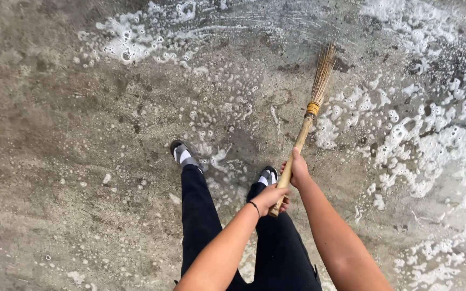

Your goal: Sweeping soapy water on a concrete floor using a broom.

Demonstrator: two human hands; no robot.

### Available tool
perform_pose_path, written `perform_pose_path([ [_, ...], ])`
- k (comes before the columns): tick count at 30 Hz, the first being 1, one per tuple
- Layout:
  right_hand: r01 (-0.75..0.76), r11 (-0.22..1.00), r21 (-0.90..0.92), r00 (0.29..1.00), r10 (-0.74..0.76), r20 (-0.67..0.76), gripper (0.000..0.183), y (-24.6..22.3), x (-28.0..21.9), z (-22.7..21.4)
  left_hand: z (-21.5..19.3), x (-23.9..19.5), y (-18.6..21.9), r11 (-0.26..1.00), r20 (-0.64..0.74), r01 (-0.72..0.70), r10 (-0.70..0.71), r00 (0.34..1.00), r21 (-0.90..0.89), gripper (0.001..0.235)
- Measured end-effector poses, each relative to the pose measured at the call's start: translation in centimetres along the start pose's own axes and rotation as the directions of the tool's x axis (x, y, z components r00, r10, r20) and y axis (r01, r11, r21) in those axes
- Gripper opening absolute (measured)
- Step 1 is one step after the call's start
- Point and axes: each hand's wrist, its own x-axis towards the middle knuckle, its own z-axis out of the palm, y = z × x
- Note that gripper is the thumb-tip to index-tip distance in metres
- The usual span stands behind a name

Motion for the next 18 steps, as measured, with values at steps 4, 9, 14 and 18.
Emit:
perform_pose_path([
  [4,0.038,0.998,-0.044,0.996,-0.041,-0.073,0.056,2.8,3.3,5.3,-6.1,0.7,0.5,0.999,-0.066,-0.012,0.015,0.998,0.05,0.054],
  [9,0.049,0.983,-0.179,0.981,-0.081,-0.177,0.056,6.7,4.7,16.5,-15.2,-4.0,5.3,0.97,-0.215,0.016,0.037,0.976,0.241,0.054],
  [14,-0.034,0.571,-0.82,0.993,-0.075,-0.093,0.058,17.0,11.2,29.2,-23.8,-12.5,7.5,1.0,-0.392,-0.024,0.022,0.92,0.0,0.058],
  [18,-0.002,0.599,-0.801,0.922,0.311,0.23,0.042,15.1,-3.4,39.9,-28.2,-19.5,8.7,0.985,-0.512,-0.062,-0.028,0.859,-0.159,0.055],
])
